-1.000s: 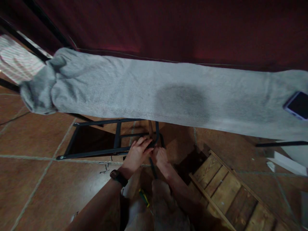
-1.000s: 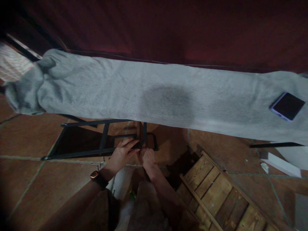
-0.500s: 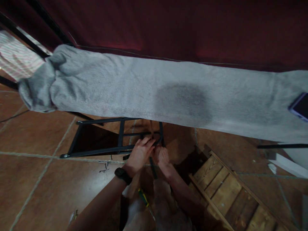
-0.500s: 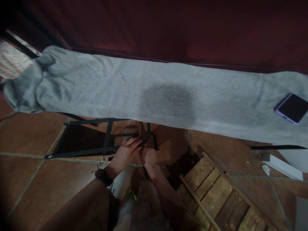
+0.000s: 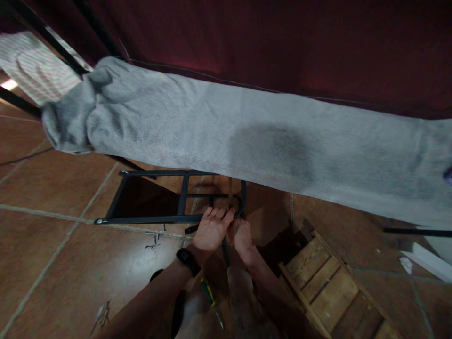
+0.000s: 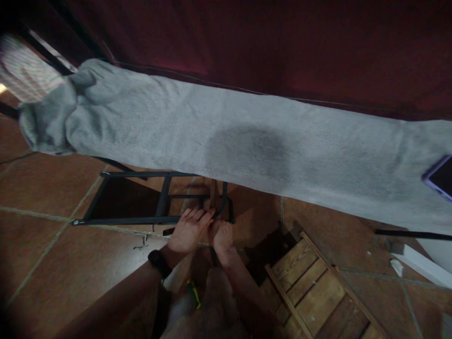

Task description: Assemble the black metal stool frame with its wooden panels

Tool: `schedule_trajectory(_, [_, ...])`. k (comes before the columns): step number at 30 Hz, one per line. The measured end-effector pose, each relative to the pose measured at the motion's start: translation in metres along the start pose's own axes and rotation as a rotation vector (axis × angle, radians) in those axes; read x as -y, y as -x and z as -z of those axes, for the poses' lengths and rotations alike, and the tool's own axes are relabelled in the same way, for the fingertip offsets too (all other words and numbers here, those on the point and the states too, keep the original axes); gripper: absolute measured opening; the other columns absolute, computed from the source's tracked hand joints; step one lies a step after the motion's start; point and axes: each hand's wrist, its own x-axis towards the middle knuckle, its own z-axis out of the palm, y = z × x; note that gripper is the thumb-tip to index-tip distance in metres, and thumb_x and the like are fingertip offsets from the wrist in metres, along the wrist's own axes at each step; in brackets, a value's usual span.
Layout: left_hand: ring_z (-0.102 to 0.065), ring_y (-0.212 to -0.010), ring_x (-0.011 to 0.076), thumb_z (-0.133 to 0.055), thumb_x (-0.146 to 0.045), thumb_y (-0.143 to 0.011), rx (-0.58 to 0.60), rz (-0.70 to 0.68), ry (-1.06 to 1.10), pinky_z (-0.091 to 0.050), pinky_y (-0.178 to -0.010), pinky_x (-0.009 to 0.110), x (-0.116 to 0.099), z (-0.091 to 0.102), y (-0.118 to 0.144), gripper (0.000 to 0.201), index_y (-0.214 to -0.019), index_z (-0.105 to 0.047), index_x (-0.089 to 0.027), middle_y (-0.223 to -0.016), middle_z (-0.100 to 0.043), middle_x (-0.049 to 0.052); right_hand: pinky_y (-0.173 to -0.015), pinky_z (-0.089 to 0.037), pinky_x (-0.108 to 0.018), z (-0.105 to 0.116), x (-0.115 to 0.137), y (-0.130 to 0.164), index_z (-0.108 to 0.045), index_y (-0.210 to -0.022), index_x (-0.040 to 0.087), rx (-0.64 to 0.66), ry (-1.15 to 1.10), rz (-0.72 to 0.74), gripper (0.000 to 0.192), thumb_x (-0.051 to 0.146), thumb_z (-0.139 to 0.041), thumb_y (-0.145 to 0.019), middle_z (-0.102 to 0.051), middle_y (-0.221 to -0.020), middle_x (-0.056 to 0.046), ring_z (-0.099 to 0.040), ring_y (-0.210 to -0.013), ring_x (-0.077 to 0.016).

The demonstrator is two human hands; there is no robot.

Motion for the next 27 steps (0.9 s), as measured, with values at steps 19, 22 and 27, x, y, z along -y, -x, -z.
schedule_trajectory(19, [-0.063,-0.092,0.024,-0.05,-0.032,-0.091,0.15,0.01,0.073,-0.046,-0.077,0.035,0.011,0.019,-0.014,0.025,-0.111,-0.054,-0.018,-0.107,-0.063,0.013,-0.07,-0.047,-0.027,0.002,0.016,0.006,-0.069,-0.091,0.011,-0.038,0.071,0.008,0.028,0.014,-0.041,-0.089,-0.072,-0.085,-0.015,-0.069,-0.08,-0.0211])
schedule_trajectory(22, [-0.064,-0.089,0.0232,-0.051,-0.029,-0.09,0.148,-0.009,0.067,-0.046,-0.074,0.033,0.013,0.018,-0.011,0.021,-0.108,-0.055,-0.019,-0.103,-0.064,0.01,-0.074,-0.047,-0.028,-0.003,0.014,0.007,-0.068,-0.095,0.012,-0.054,0.063,0.047,0.025,0.016,-0.044,-0.088,-0.072,-0.09,-0.014,-0.068,-0.086,-0.0226])
schedule_trajectory(27, [-0.066,-0.084,0.022,-0.048,-0.031,-0.091,0.182,-0.035,0.087,-0.046,-0.066,0.03,0.01,0.016,-0.011,0.019,-0.107,-0.054,-0.021,-0.099,-0.064,0.007,-0.074,-0.046,-0.028,-0.005,0.008,0.011,-0.067,-0.095,0.011,-0.061,0.068,0.012,0.025,0.016,-0.044,-0.088,-0.072,-0.087,-0.014,-0.068,-0.085,-0.0228])
